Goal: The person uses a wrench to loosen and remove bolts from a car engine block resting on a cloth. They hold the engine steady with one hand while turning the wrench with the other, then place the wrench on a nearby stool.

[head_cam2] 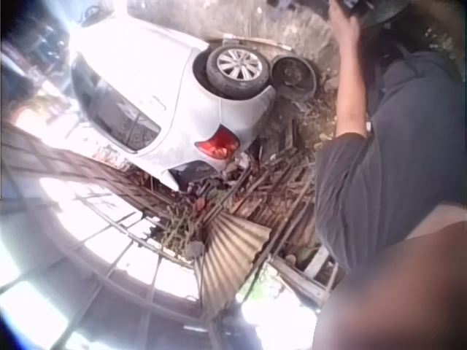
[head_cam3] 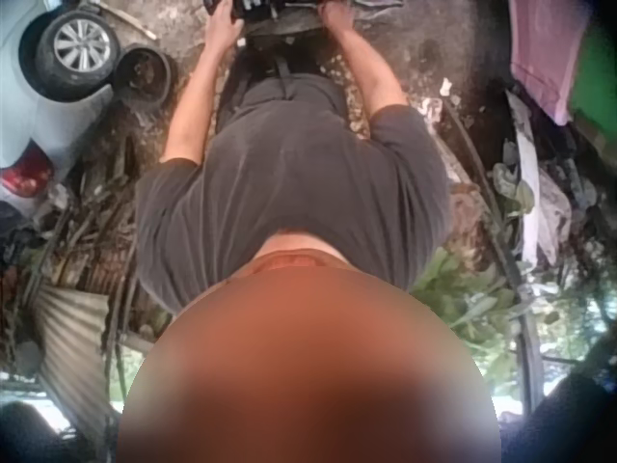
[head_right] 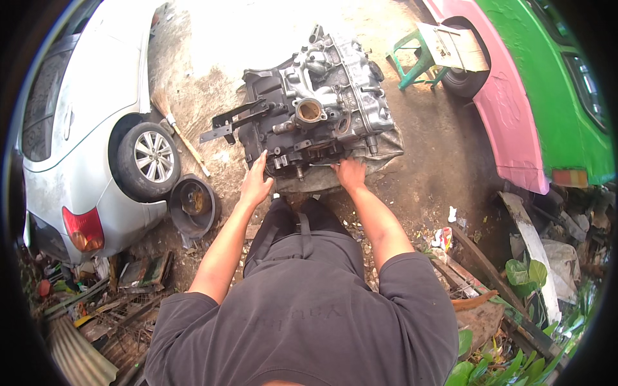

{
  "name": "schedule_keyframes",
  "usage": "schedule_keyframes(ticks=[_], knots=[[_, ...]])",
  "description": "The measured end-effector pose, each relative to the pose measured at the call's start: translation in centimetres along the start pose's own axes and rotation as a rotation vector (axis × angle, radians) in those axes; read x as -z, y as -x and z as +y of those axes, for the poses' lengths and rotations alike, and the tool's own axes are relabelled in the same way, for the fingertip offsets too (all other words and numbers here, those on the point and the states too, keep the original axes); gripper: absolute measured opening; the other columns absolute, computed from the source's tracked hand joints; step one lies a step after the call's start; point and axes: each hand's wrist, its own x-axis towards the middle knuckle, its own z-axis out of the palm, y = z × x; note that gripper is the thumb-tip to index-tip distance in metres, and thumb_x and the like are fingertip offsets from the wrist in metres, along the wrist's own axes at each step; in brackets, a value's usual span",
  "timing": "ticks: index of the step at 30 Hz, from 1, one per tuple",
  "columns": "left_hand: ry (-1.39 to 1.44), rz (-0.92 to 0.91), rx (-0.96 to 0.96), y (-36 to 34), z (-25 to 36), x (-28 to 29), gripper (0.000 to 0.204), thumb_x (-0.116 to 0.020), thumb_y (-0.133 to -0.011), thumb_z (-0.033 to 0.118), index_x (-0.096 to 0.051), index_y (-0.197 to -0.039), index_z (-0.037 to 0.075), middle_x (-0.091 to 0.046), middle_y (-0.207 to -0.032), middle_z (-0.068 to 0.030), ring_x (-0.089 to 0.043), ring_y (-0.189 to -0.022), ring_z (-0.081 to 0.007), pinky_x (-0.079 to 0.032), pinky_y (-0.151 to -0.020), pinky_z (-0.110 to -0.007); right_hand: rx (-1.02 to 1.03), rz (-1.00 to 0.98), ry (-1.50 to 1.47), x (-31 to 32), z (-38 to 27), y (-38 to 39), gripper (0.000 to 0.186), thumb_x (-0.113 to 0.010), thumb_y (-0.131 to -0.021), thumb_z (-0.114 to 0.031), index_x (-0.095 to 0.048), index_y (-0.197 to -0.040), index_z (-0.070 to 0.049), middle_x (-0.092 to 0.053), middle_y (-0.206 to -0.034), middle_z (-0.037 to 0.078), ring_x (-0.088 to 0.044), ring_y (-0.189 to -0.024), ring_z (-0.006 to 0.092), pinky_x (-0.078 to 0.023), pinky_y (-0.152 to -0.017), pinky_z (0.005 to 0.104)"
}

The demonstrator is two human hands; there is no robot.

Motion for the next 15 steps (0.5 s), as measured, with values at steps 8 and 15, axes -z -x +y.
schedule_keyframes(ticks=[8,15], knots=[[0.036,-0.035,-0.076,-0.5,-1.4,0.1,0.084,-0.059,-0.08,0.016,-0.022,-0.155,0.018,-0.034,-0.155,-0.0101,-0.032,-0.143,-0.0272,-0.027,-0.116,-0.049,0.058,0.043,-0.085,3.6,-0.9,0.8,0.029,-0.066,-0.083,-0.033,-0.074,-0.089,-0.006,-0.07,-0.09,0.018,-0.068,-0.09,0.0355,-0.054,-0.08,0.0455],[0.015,-0.088,-0.156,-0.8,-2.6,1.0,0.083,-0.058,-0.08,0.017,-0.022,-0.155,0.018,-0.033,-0.156,-0.0097,-0.032,-0.143,-0.0269,-0.027,-0.116,-0.05,-0.243,-0.055,-0.515,5.2,-6.4,3.7,0.026,-0.063,-0.076,-0.025,-0.077,-0.094,-0.012,-0.071,-0.097,0.018,-0.069,-0.095,0.0346,-0.054,-0.086,0.0418]])
